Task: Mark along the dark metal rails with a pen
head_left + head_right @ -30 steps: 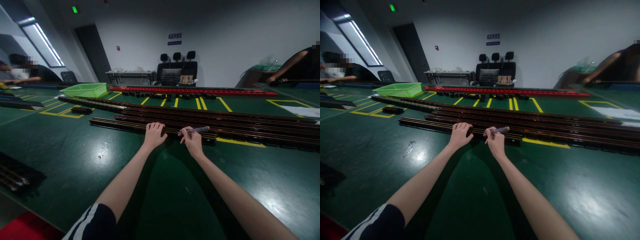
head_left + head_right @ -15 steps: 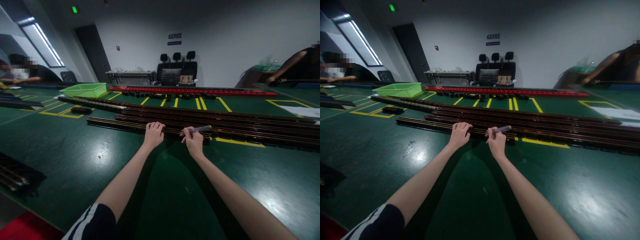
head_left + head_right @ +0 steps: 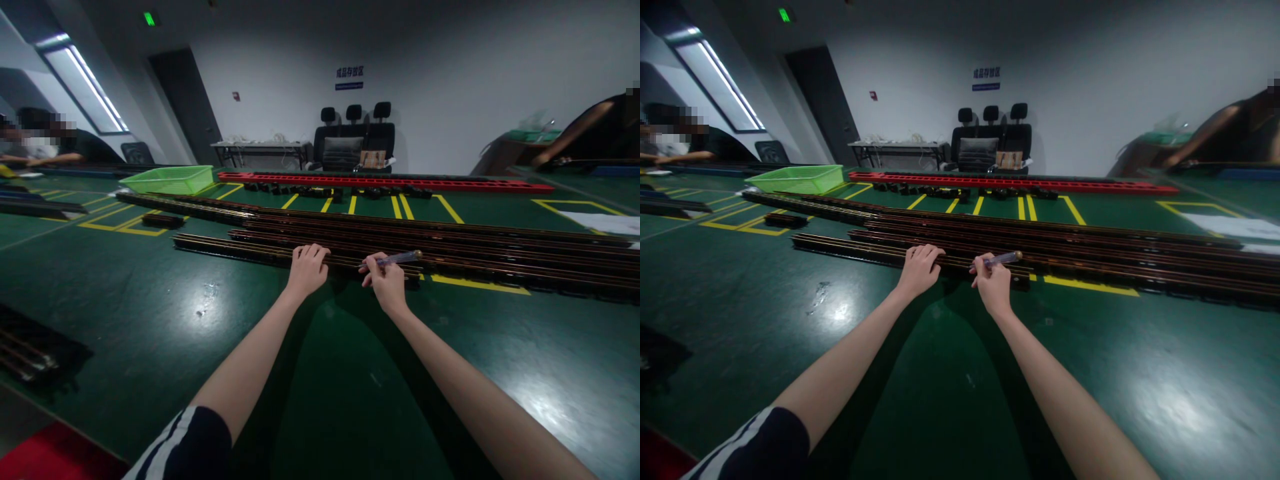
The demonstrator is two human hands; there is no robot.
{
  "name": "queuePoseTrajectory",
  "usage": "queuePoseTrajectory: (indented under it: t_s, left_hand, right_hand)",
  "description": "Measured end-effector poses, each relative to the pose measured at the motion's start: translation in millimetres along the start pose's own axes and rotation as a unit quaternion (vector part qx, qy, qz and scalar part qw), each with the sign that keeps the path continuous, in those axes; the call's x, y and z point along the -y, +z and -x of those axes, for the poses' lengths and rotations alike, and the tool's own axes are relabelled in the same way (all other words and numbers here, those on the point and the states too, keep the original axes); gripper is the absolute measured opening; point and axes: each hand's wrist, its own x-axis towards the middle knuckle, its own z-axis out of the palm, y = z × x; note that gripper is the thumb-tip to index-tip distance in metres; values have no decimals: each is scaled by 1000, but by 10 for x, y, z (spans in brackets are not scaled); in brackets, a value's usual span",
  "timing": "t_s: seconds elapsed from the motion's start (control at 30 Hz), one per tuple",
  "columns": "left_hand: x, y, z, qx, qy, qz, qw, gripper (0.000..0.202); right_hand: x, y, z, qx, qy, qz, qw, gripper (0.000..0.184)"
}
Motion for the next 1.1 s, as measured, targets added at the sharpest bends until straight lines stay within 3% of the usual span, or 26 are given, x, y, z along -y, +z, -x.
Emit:
queuePoseTrajectory:
  t_s: [0.4,0.63,1.1]
  left_hand:
    - [0,-27,-3,10,-7,13,1000,30]
    - [5,-25,-5,0,-2,11,1000,29]
    - [14,-19,-10,23,5,7,1000,40]
  right_hand:
    - [40,-8,0,6,8,5,1000,48]
    - [31,-2,-7,1,10,3,1000,43]
    - [28,-5,-2,6,5,10,1000,43]
